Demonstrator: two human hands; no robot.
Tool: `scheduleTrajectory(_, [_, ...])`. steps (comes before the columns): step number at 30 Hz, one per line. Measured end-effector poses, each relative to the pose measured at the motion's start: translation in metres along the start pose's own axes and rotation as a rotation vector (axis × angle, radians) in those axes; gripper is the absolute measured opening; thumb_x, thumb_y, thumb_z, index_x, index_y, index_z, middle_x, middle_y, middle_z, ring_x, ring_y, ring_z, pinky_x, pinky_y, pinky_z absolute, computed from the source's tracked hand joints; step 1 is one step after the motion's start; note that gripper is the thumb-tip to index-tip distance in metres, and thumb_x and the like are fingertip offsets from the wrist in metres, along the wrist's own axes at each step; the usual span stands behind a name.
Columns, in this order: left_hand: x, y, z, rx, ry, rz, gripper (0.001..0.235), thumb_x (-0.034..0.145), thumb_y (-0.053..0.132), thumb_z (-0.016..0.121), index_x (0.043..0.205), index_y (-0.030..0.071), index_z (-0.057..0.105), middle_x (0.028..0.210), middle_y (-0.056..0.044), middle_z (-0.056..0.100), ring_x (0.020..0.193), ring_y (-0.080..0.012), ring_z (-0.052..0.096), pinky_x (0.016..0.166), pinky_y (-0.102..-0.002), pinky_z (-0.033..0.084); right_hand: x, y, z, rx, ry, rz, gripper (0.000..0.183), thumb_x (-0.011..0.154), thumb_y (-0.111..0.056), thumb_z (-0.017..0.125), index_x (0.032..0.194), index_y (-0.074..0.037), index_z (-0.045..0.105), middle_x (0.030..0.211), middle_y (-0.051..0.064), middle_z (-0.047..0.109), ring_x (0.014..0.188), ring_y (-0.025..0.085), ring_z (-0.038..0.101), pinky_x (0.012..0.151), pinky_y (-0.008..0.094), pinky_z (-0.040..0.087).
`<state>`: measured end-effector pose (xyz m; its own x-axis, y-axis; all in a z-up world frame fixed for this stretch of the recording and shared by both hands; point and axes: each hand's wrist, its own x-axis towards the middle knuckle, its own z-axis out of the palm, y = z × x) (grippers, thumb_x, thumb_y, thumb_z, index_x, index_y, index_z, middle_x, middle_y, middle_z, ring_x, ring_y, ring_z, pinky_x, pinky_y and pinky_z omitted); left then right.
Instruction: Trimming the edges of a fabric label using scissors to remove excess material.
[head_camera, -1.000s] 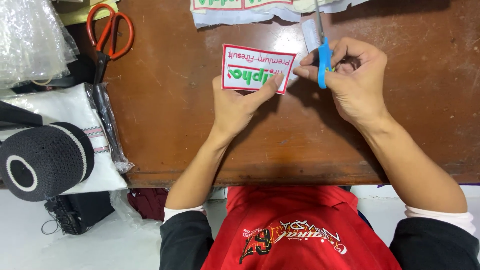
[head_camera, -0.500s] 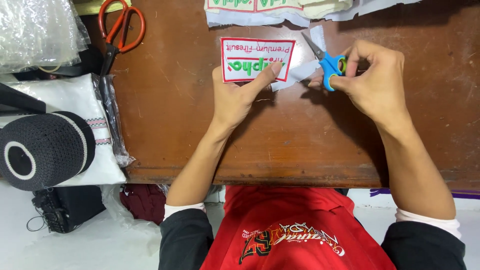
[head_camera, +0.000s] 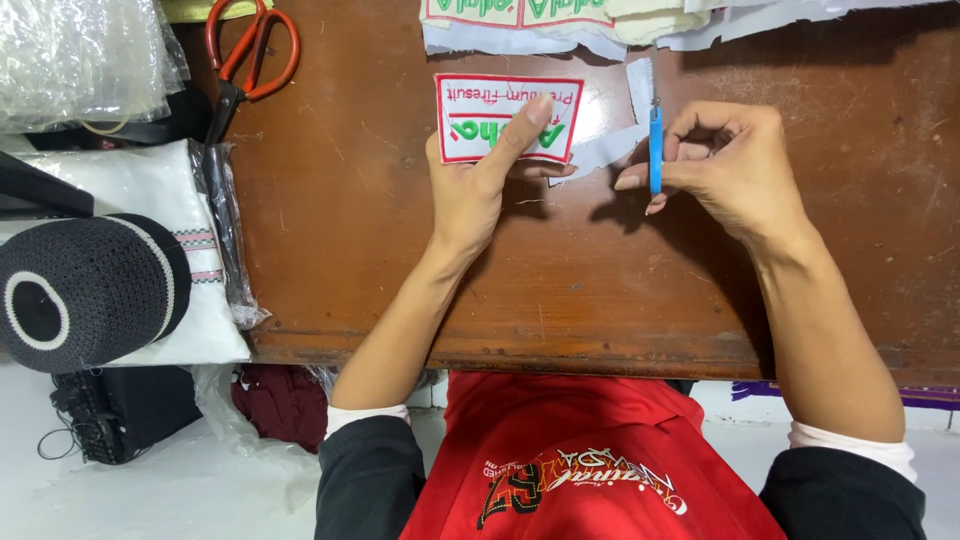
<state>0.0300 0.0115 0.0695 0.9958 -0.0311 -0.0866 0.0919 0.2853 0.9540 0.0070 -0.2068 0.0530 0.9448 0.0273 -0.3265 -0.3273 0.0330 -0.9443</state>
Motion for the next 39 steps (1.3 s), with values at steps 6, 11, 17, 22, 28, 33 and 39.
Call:
scheduleTrajectory(6, [0.003,-0.011,-0.007,-0.06,0.025,-0.019,0.025,0.085,0.026,0.078,0.071,0.011,0.063,0.063,0.002,0.061,0.049,-0.0107,0.055,0.04,-0.024,0.043,-0.001,-0.001,0.002,-0.014,-0.003,-0.014,0.028,0.087,0.007,0.082,0.076,0.0,0.058,0.078,0.02,0.072,0.071,0.022,0.077,0.063,0.022,0.064])
scheduleTrajectory(11, [0.007,-0.003,-0.016,0.061,0.006,0.016,0.022,0.086,0.024,0.077,0.072,0.015,0.062,0.067,0.004,0.062,0.062,-0.0082,0.06,0.051,-0.023,0.047,0.001,0.014,0.002,-0.124,0.073,-0.133,0.022,0.09,0.016,0.076,0.089,0.001,0.06,0.073,0.015,0.066,0.075,0.021,0.078,0.07,0.028,0.071])
scheduleTrajectory(17, [0.016,0.01,-0.028,0.049,-0.148,0.014,0.023,0.082,0.012,0.086,0.098,0.005,0.07,0.085,-0.007,0.072,0.073,-0.0166,0.071,0.061,-0.027,0.065,0.007,0.028,-0.007,-0.348,0.118,-0.393,0.017,0.087,0.012,0.079,0.102,0.006,0.073,0.106,0.019,0.075,0.09,0.024,0.073,0.073,0.029,0.061])
scheduleTrajectory(22, [0.019,0.008,-0.038,0.097,-0.263,0.117,0.034,0.082,0.0,0.087,0.109,0.006,0.067,0.11,-0.006,0.069,0.103,-0.0118,0.065,0.085,-0.025,0.067,0.009,0.029,-0.017,-0.493,0.002,-0.587,0.019,0.087,0.011,0.081,0.103,0.005,0.071,0.111,0.018,0.069,0.104,0.025,0.063,0.096,0.035,0.049])
scheduleTrajectory(28, [0.023,0.002,-0.036,0.081,-0.293,0.01,0.018,0.089,0.01,0.082,0.106,0.005,0.079,0.099,-0.004,0.071,0.081,-0.0119,0.07,0.065,-0.022,0.057,-0.004,-0.003,-0.012,-0.448,-0.163,-0.307,0.033,0.076,0.007,0.089,0.088,-0.001,0.059,0.097,0.005,0.055,0.077,0.008,0.05,0.073,0.018,0.049])
scheduleTrajectory(33, [0.02,0.009,-0.029,0.315,-0.284,0.106,0.025,0.097,0.034,0.069,0.097,0.01,0.078,0.091,0.003,0.069,0.083,-0.0062,0.061,0.078,-0.022,0.047,0.006,-0.005,-0.019,-0.57,-0.263,-0.464,0.035,0.077,-0.014,0.092,0.088,-0.002,0.062,0.105,0.01,0.061,0.093,0.018,0.055,0.078,0.027,0.045])
scheduleTrajectory(39, [0.015,0.016,-0.021,0.472,-0.317,0.169,0.017,0.095,0.023,0.074,0.103,0.008,0.078,0.103,-0.004,0.08,0.09,-0.007,0.072,0.074,-0.018,0.059,0.005,0.001,-0.015,-0.689,-0.259,-0.582,0.035,0.082,-0.017,0.093,0.083,-0.001,0.062,0.085,0.007,0.067,0.073,0.016,0.055,0.064,0.029,0.04])
